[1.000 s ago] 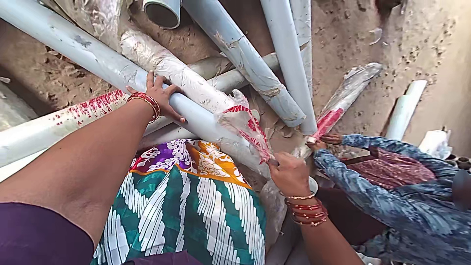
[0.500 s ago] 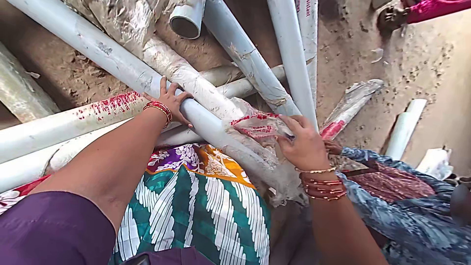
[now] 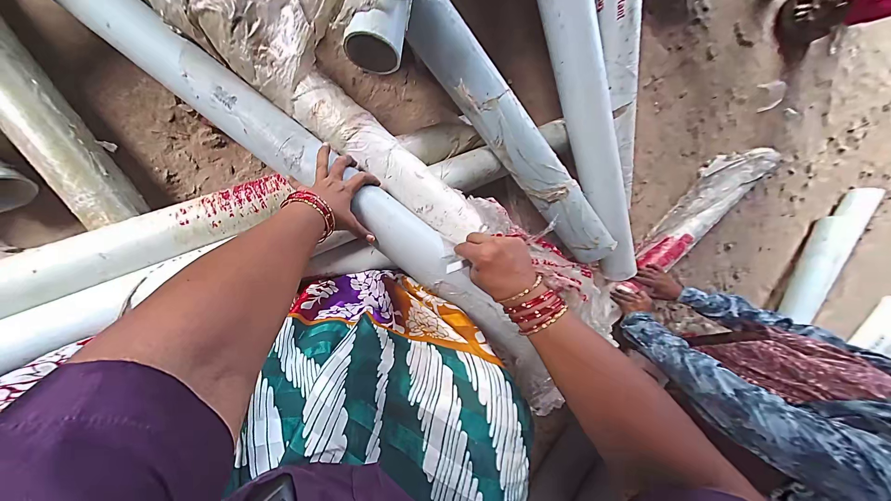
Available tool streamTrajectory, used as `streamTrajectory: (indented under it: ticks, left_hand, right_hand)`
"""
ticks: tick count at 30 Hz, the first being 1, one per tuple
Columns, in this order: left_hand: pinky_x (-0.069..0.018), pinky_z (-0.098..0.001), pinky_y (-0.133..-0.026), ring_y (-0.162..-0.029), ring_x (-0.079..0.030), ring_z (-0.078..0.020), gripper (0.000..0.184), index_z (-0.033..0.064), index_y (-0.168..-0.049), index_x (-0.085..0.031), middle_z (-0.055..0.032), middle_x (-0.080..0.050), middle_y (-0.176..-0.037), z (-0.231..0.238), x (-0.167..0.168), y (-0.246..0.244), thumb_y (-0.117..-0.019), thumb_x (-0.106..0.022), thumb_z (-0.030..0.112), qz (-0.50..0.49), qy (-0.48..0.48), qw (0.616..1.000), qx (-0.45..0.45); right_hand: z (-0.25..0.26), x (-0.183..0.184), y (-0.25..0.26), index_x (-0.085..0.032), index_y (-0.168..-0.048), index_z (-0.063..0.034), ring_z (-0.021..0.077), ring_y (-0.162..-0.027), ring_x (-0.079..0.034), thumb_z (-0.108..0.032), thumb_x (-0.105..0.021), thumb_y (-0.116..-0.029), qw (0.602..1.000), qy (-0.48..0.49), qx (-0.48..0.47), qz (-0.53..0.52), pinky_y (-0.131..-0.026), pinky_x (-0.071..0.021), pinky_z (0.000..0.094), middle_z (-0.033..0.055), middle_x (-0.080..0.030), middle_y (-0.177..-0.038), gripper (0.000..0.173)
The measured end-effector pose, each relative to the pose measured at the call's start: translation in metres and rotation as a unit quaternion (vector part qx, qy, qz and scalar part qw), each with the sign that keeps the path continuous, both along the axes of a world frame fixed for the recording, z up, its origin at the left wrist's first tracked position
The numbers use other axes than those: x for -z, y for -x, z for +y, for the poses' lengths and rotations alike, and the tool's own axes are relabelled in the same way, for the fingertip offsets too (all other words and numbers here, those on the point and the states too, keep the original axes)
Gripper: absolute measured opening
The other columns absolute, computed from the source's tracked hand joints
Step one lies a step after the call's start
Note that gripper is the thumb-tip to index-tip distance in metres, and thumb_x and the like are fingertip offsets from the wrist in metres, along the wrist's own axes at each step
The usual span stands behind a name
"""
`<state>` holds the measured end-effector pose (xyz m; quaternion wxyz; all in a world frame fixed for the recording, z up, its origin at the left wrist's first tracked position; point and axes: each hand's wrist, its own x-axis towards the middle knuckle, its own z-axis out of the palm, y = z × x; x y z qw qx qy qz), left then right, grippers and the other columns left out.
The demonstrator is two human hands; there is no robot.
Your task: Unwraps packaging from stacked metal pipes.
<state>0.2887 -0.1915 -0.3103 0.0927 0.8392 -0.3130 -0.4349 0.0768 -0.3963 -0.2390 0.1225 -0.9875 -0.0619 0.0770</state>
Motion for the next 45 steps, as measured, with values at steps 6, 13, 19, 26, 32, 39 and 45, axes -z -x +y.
streamTrajectory:
  ticks: [6, 13, 19, 26, 32, 39, 45]
  left_hand:
    - [-0.0154, -0.0896, -0.1, -0.154, 0.012, -0.0505, 0.103, 0.0396, -0.155, -0.04, -0.0096, -0.006, -0.172, 0.026, 0.013, 0.016, -0.0684, -0.096, 0.038, -0.039, 0.055, 0.997, -0.032]
    - [-0.0055, -0.0893, -0.103, -0.154, 0.01, -0.0505, 0.101, 0.0337, -0.156, -0.04, -0.012, -0.01, -0.172, 0.017, 0.004, 0.022, -0.0706, -0.091, 0.051, -0.057, 0.036, 0.997, -0.043]
    - [-0.0057, -0.0777, -0.115, -0.154, -0.018, -0.045, 0.104, 0.0095, -0.152, -0.048, -0.0171, -0.04, -0.159, -0.023, -0.008, 0.036, -0.0656, -0.094, 0.047, -0.034, 0.153, 0.962, 0.226]
    - [-0.023, -0.0728, -0.114, -0.139, -0.047, -0.0418, 0.103, 0.0058, -0.144, -0.053, -0.0175, -0.057, -0.144, -0.021, 0.013, 0.051, -0.0656, -0.087, 0.063, -0.087, 0.139, 0.941, 0.297]
    - [-0.0019, -0.0808, -0.113, -0.152, -0.024, -0.0454, 0.11, 0.0123, -0.156, -0.042, -0.0146, -0.046, -0.157, -0.021, 0.005, 0.067, -0.0685, -0.087, 0.062, -0.063, 0.066, 0.964, 0.249]
    - [0.0009, -0.0842, -0.109, -0.153, -0.023, -0.0419, 0.105, 0.0198, -0.153, -0.046, -0.0082, -0.044, -0.159, -0.002, -0.008, 0.062, -0.064, -0.093, 0.049, -0.055, 0.064, 0.976, 0.198]
    - [-0.0074, -0.0893, -0.103, -0.148, -0.034, -0.0459, 0.091, 0.0207, -0.147, -0.056, -0.0074, -0.053, -0.152, 0.031, -0.007, 0.069, -0.0648, -0.095, 0.021, -0.169, 0.262, 0.946, 0.088]
  right_hand:
    - [-0.003, -0.015, 0.03, -0.08, -0.093, -0.0021, 0.0378, -0.073, -0.072, 0.011, -0.061, -0.0798, 0.985, -0.053, 0.155, -0.046, -0.06, -0.0545, 0.0546, 0.0195, -0.073, -0.084, 0.026]
    - [-0.009, -0.016, 0.005, -0.079, -0.095, -0.0008, 0.0408, -0.087, -0.073, 0.01, -0.064, -0.0835, 0.979, -0.058, 0.195, -0.001, -0.074, -0.0555, 0.0595, 0.0217, -0.075, -0.091, 0.022]
    - [0.044, -0.017, 0.036, -0.076, -0.081, -0.0017, 0.0279, -0.062, -0.068, 0.006, -0.063, -0.0751, 0.987, -0.101, 0.119, -0.034, -0.049, -0.0523, 0.044, 0.0123, -0.067, -0.072, 0.015]
    - [0.045, -0.037, -0.001, -0.069, -0.124, -0.0004, 0.04, -0.092, -0.07, -0.039, -0.065, -0.0962, 0.945, -0.049, 0.259, 0.196, -0.073, -0.0567, 0.0574, 0.0251, -0.061, -0.133, 0.048]
    - [0.04, 0.0, -0.026, -0.071, -0.107, 0.0001, 0.0446, -0.104, -0.068, -0.024, -0.058, -0.1002, 0.86, 0.072, 0.196, 0.466, -0.079, -0.0516, 0.0652, 0.0253, -0.07, -0.107, 0.028]
    - [0.055, -0.037, 0.0, -0.071, -0.094, 0.0011, 0.0432, -0.093, -0.069, -0.012, -0.059, -0.0991, 0.91, -0.027, 0.23, 0.343, -0.075, -0.0511, 0.0608, 0.0233, -0.07, -0.092, 0.018]
    - [0.067, -0.071, 0.035, -0.066, -0.074, 0.002, 0.0393, -0.063, -0.067, -0.006, -0.066, -0.086, 0.975, -0.039, 0.199, 0.093, -0.053, -0.0489, 0.0551, 0.0184, -0.063, -0.065, 0.015]
